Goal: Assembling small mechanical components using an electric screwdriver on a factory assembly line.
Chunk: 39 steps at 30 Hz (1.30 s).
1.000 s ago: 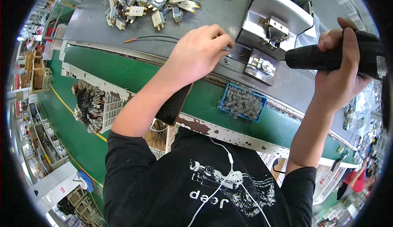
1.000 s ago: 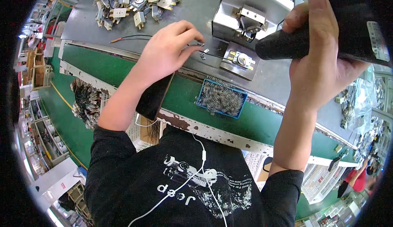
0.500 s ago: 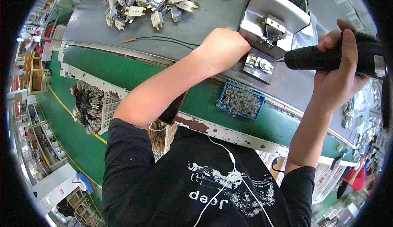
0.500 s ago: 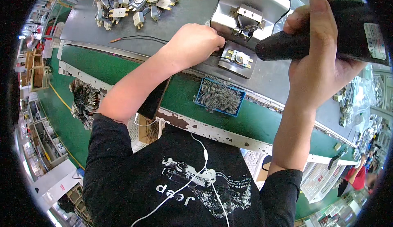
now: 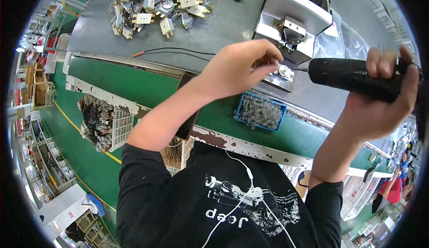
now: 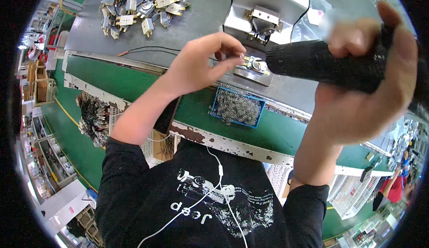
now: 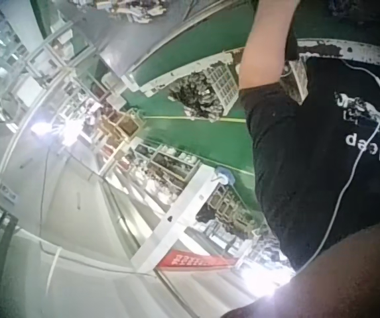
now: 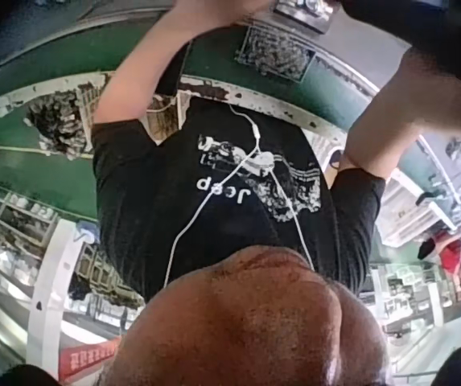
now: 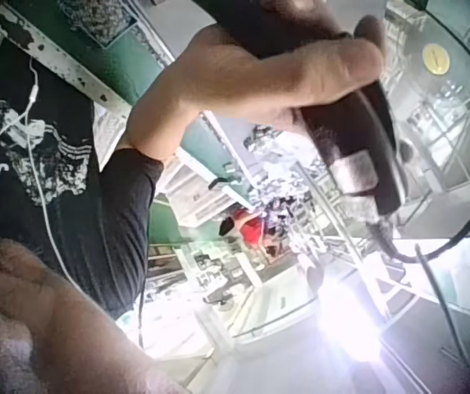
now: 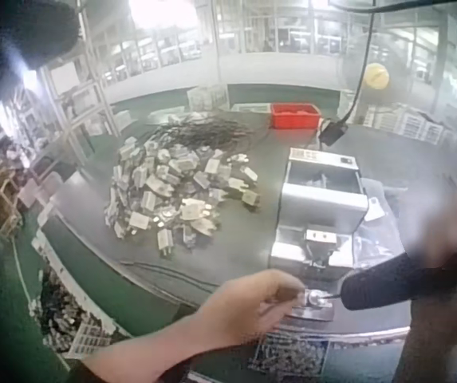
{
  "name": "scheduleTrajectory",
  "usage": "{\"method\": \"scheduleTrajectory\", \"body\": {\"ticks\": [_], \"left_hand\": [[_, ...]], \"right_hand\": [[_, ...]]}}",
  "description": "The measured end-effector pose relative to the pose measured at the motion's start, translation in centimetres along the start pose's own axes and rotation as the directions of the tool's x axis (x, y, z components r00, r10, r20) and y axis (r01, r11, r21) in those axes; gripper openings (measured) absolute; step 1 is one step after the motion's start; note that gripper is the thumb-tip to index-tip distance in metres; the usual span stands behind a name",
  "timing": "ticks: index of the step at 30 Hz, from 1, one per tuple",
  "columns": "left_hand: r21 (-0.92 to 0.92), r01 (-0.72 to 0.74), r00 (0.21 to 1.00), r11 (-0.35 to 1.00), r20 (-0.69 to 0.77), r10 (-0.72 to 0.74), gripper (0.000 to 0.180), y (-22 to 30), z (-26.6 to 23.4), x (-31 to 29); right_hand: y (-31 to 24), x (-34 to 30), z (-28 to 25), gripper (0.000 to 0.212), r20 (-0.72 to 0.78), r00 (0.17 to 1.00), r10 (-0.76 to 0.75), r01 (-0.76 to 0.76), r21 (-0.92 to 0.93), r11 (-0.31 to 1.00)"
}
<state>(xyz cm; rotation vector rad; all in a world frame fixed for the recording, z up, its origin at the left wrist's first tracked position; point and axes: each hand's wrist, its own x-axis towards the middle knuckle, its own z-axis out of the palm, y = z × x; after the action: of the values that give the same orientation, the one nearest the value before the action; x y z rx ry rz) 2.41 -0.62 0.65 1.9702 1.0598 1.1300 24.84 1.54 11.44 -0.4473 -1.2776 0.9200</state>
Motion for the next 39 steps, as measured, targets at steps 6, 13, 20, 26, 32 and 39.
{"method": "scheduleTrajectory", "body": {"ticks": [6, 13, 20, 26, 32, 39], "left_hand": [[-0.057, -0.142, 0.987, 0.988, -0.078, 0.138, 0.038, -0.3, 0.8, -0.6], [0.006, -0.206, 0.974, 0.979, -0.090, 0.206, 0.039, -0.3, 0.7, -0.4], [0.077, -0.235, 0.968, 0.969, -0.077, 0.241, 0.038, 0.0, 0.6, -0.1], [0.142, -0.242, 0.966, 0.960, -0.053, 0.252, 0.037, 0.0, 0.5, -0.1], [0.157, -0.260, 0.961, 0.953, -0.055, 0.271, 0.036, 0.1, 0.6, 0.3], [0.142, -0.261, 0.959, 0.955, -0.078, 0.273, 0.037, 0.1, 0.6, 0.2]], "right_hand": [[-0.9, -0.5, 0.0, 0.037, 0.004, 1.000, 0.022, -0.023, 0.164, 0.986], [-0.7, -0.8, 0.4, 0.038, 0.018, 1.000, 0.019, -0.022, 0.143, 0.989], [-0.3, -0.9, 1.1, 0.038, 0.036, 0.999, 0.030, -0.034, 0.117, 0.993], [0.0, -1.2, 1.3, 0.036, 0.063, 0.998, 0.016, -0.019, 0.050, 0.999], [-0.4, -1.0, 1.1, 0.035, 0.088, 0.996, -0.007, 0.005, 0.021, 1.000], [-0.4, -1.3, 1.2, 0.033, 0.061, 0.998, 0.028, -0.034, 0.090, 0.995]]}}
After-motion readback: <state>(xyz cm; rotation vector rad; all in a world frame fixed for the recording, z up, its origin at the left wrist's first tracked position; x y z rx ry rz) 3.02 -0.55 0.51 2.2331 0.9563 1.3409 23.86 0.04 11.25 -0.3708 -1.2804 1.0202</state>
